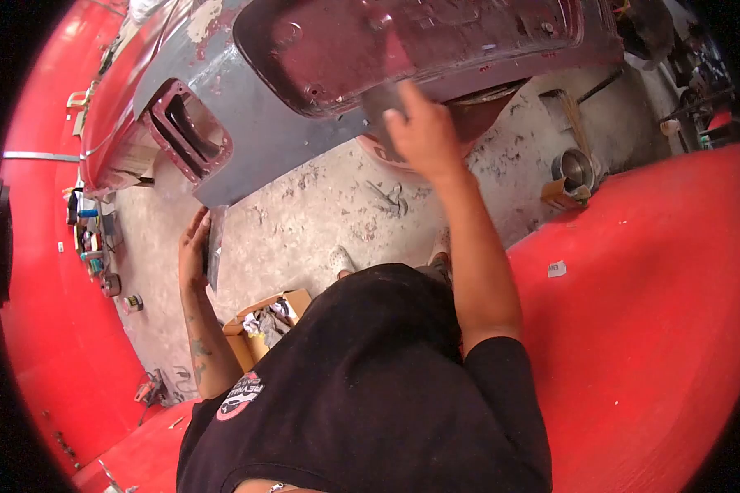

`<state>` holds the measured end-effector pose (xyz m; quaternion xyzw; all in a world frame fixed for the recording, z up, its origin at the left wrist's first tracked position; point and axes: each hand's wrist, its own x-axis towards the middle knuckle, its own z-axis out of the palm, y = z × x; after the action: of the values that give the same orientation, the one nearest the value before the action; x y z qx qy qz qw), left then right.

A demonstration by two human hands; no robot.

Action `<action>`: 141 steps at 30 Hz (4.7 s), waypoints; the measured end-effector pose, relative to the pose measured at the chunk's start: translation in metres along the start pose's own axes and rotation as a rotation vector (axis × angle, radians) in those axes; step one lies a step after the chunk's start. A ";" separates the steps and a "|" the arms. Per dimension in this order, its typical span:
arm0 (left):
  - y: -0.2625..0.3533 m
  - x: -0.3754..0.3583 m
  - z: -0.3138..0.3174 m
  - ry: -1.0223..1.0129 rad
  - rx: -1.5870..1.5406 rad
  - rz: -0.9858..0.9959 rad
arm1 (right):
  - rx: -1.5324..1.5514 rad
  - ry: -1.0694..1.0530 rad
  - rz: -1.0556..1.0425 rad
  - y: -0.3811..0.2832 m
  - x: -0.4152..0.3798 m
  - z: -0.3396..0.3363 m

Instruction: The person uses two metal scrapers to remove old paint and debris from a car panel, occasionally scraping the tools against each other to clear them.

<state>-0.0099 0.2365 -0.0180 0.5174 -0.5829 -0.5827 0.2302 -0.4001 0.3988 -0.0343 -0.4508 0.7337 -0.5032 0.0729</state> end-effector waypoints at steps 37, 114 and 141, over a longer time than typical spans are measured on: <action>-0.007 0.000 -0.001 -0.009 -0.034 0.035 | 0.241 0.111 0.097 0.007 -0.004 -0.014; -0.006 0.003 -0.009 -0.050 -0.042 0.005 | -0.006 -0.276 -0.360 0.006 -0.046 0.068; -0.009 0.001 -0.004 0.005 -0.071 0.030 | 0.065 -0.032 -0.058 -0.023 -0.028 0.061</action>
<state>-0.0039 0.2359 -0.0256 0.5016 -0.5690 -0.5982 0.2586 -0.3360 0.3762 -0.0545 -0.4773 0.7023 -0.5213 0.0847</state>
